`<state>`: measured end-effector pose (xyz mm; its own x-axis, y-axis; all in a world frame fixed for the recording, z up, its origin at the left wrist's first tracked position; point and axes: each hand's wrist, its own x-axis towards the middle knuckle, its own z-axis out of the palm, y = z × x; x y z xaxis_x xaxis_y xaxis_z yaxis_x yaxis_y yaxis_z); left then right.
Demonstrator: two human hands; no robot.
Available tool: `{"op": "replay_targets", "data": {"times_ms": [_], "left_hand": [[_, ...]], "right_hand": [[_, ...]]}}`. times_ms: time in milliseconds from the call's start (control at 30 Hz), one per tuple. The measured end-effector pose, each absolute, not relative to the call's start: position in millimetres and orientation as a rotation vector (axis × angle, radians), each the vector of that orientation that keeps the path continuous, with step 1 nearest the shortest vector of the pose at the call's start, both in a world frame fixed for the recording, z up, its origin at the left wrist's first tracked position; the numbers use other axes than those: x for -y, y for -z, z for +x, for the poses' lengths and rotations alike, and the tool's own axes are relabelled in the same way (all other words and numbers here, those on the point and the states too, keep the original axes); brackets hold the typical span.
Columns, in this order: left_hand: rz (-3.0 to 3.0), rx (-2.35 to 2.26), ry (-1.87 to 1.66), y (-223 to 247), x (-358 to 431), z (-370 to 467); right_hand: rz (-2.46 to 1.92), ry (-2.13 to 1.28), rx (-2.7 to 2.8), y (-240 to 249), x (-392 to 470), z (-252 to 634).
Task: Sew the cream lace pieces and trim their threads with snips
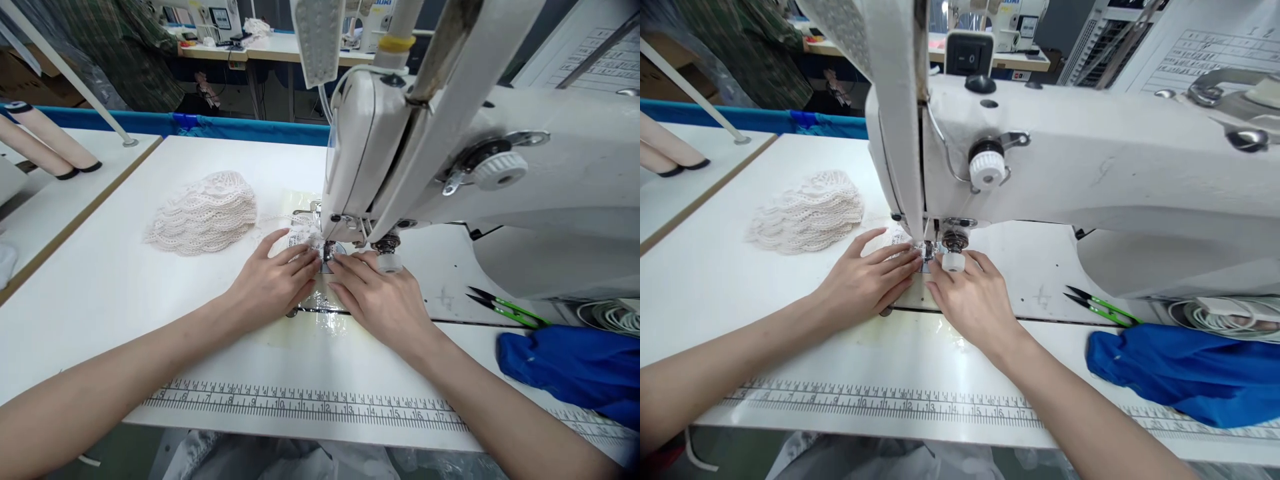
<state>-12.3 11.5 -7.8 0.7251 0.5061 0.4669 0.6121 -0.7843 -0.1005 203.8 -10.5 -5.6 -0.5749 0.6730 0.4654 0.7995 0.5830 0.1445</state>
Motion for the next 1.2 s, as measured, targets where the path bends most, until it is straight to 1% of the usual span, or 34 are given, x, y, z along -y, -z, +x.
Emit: {"op": "replay_targets", "data": {"times_ms": [267, 500, 567, 633, 667, 733, 833, 900, 967, 1000, 1033, 1200], "left_hand": [[-2.696, 0.948, 0.595, 9.5, -17.2, -13.9], [-2.653, 1.097, 0.675, 16.2, -21.2, -16.8], [-2.656, 1.119, 0.684, 14.0, -23.9, -18.9], [-2.707, 1.208, 0.704, 4.9, -25.7, -22.8], [-2.766, 1.296, 0.723, -2.4, -25.8, -25.6], [-2.966, 1.527, 0.781, -20.9, -24.5, -32.7], [-3.335, 1.73, 0.91, -48.4, -19.0, -43.8], [-3.439, 1.787, 1.029, -60.1, -13.9, -49.4], [-3.492, 1.825, 1.108, -65.2, -7.4, -53.9], [-3.503, 1.845, 1.139, -66.0, -3.5, -56.1], [-3.502, 1.864, 1.175, -66.2, 1.2, -58.5], [-3.504, 1.984, 1.378, -64.7, 33.2, -71.7]], "right_hand": [[-1.187, 0.53, 2.445, 3.6, 10.4, 206.0], [-1.167, 0.584, 2.399, 1.3, 6.1, 210.2], [-1.173, 0.599, 2.382, 2.7, 3.9, 212.6], [-1.191, 0.536, 2.36, 3.8, 2.9, 214.0], [-1.191, 0.445, 2.35, 3.7, 3.2, 213.8], [-1.158, 0.105, 2.326, 1.1, 5.4, 211.0], [-1.057, -0.649, 2.191, -8.3, 10.9, 201.6], [-0.978, -1.187, 2.032, -15.9, 14.6, 193.8], [-0.905, -1.614, 1.822, -22.5, 19.0, 186.4], [-0.893, -1.732, 1.721, -25.2, 22.0, 183.2], [-0.902, -1.777, 1.635, -27.3, 25.8, 180.2], [-1.019, -1.545, 1.467, -33.3, 55.4, 166.9]]}}
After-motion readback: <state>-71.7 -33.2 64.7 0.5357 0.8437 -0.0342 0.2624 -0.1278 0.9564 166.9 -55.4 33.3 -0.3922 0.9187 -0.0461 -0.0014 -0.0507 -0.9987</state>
